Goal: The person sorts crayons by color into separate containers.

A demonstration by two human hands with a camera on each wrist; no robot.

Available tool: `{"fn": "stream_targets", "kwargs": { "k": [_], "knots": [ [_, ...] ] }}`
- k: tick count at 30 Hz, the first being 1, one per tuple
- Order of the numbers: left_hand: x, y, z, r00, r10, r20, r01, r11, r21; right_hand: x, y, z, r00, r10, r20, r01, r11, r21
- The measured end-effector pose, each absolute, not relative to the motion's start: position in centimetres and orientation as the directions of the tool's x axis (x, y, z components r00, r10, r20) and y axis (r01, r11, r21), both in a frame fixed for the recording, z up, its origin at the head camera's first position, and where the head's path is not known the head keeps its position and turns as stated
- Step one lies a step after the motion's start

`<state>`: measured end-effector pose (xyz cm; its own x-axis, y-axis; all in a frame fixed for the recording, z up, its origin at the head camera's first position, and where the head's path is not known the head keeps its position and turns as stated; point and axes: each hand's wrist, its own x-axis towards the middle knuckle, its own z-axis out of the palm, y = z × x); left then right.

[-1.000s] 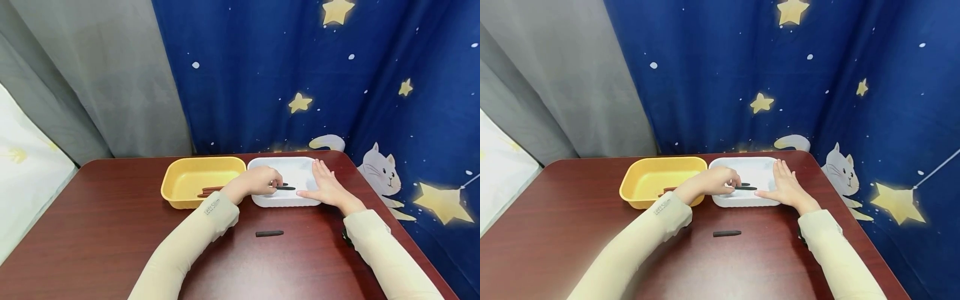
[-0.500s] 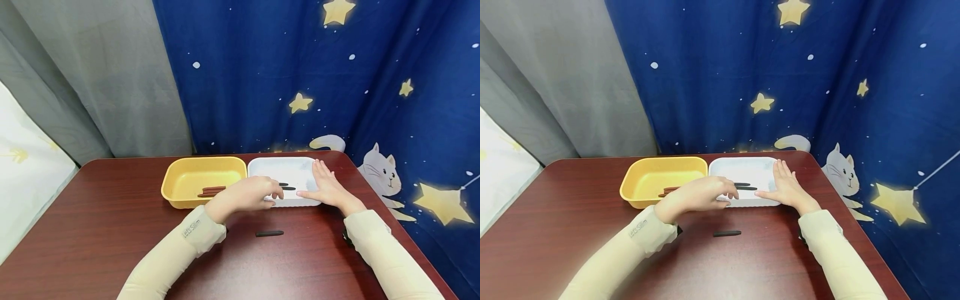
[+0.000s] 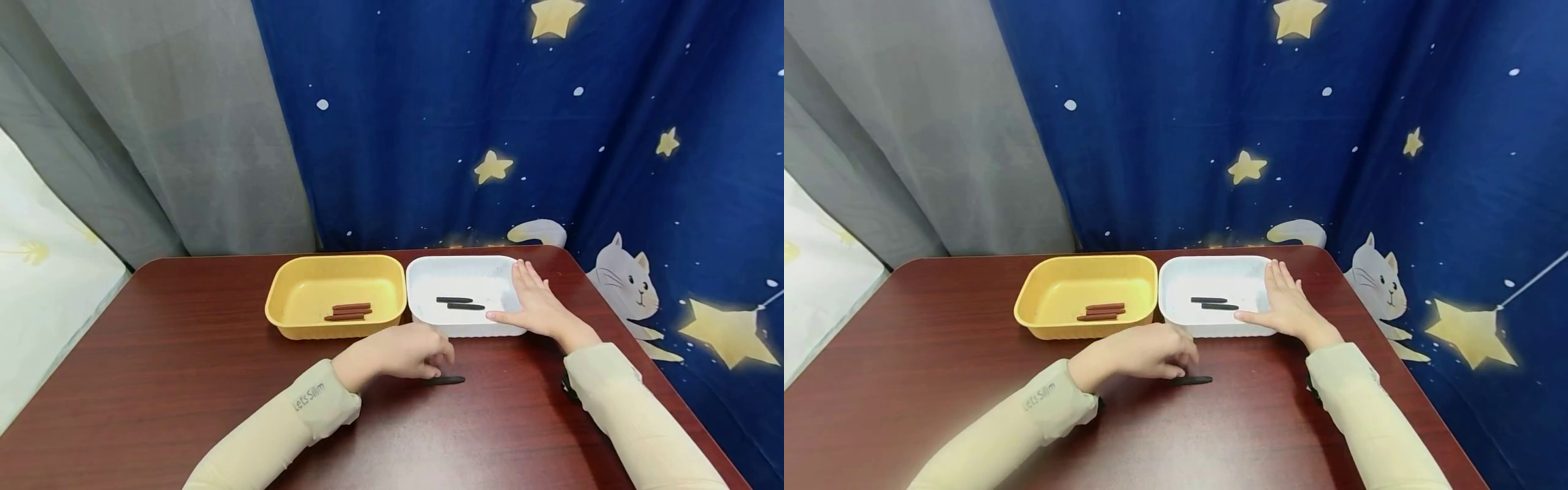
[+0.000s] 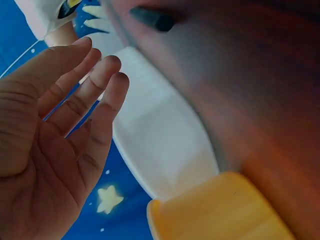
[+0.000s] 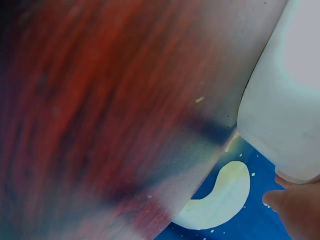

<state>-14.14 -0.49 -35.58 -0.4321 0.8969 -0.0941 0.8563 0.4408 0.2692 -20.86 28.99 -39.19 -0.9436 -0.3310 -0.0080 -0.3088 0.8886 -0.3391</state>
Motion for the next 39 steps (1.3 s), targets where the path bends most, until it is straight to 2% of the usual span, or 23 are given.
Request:
{"fn": "stream_targets", "kwargs": {
  "k": [5,18,39],
  "knots": [
    [-14.6,0.0,-37.0,-0.426,0.895,-0.130,0.837,0.444,0.320,-20.9,28.9,-39.2,-0.945,-0.328,-0.010,-0.305,0.888,-0.343],
    [-15.2,0.8,-38.1,-0.454,0.862,-0.227,0.807,0.505,0.306,-20.7,29.1,-39.3,-0.949,-0.317,-0.002,-0.297,0.893,-0.338],
    [-15.0,0.7,-38.2,-0.461,0.857,-0.230,0.798,0.514,0.315,-21.0,28.8,-39.2,-0.949,-0.313,-0.020,-0.288,0.895,-0.340]
  ]
}}
